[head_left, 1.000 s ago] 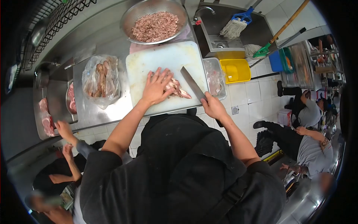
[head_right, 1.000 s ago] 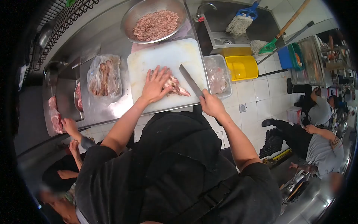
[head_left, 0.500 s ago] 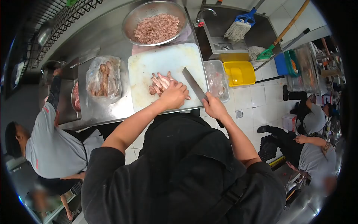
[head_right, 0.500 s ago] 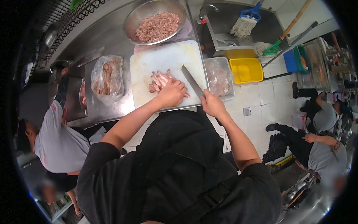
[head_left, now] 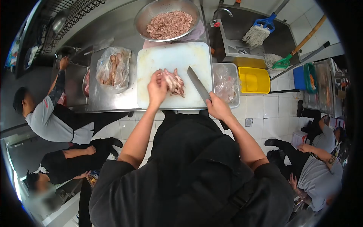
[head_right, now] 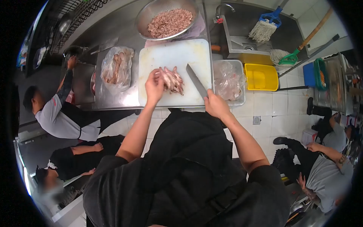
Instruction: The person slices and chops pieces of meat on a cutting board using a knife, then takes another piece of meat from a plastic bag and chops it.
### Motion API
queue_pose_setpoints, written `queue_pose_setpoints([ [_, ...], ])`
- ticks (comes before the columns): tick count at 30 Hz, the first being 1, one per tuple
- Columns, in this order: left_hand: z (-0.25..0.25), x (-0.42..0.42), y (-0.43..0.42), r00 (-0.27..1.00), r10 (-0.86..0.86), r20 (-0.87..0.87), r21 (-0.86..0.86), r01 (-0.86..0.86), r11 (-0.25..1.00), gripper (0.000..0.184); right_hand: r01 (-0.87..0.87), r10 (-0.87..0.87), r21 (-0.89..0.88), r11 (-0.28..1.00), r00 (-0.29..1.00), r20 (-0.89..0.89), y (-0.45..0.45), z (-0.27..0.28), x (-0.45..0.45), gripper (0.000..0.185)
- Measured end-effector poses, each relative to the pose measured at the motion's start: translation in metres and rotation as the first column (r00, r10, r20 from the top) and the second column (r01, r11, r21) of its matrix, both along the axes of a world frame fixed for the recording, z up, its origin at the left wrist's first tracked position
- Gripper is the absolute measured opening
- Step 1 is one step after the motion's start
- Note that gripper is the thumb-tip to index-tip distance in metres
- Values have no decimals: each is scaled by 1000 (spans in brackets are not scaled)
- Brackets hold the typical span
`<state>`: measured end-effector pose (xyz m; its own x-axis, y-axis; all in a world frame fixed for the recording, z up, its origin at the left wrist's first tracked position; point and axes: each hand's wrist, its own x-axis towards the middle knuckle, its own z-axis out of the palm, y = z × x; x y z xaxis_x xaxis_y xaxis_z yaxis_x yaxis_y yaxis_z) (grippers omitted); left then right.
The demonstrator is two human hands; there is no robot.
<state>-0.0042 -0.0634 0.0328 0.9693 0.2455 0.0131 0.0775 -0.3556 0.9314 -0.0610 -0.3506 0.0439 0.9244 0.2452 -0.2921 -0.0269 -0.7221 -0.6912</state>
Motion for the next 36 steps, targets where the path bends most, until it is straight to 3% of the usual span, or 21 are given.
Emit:
queue_pose_setpoints([
  [1, -10, 1, 14, 1000, 5, -2, -1, -5, 1000, 28, -18, 18, -25, 1000, 1000, -18, 2, 3, 2, 21],
  [3, -16, 1, 33, 996, -82, 43, 363, 60, 930, 26, -32, 29, -70, 997, 999, -44, 11, 14, 6, 20],
  [7, -4, 5, 40, 994, -101, -39, 442, 108, 891, 23, -78, 71, -177, 981, 996, -47, 33, 42, 15, 19],
  [10, -5, 20, 39, 957, -273, 100, 446, 202, 872, 18, -76, 71, -194, 978, 997, -35, 52, 52, 19, 20],
  [12, -8, 35, 34, 741, -634, 220, 643, 378, 665, 18, -48, 42, -227, 973, 999, -31, 65, 40, 21, 20],
  [17, -19, 57, 37, 676, -728, 112, 597, 540, 594, 19, 20, -9, -253, 967, 999, 44, 88, 41, 33, 21],
  [19, -21, 54, 41, 685, -707, 176, 555, 524, 646, 20, -88, 106, -312, 946, 993, 42, 95, 42, 39, 21],
  [26, -26, 56, 43, 647, -726, 234, 562, 519, 644, 21, -81, 86, -383, 920, 996, -2, 97, 52, 46, 21],
  [32, -23, 59, 41, 645, -753, 132, 586, 562, 584, 21, -132, 128, -406, 904, 991, -38, 101, 60, 43, 22],
  [34, -12, 53, 40, 602, -792, 98, 750, 479, 457, 23, -143, 119, -412, 900, 989, -85, 105, 68, 45, 21],
  [36, -17, 49, 37, 623, -779, 74, 718, 509, 475, 23, -156, 125, -399, 904, 987, -101, 107, 67, 38, 21],
])
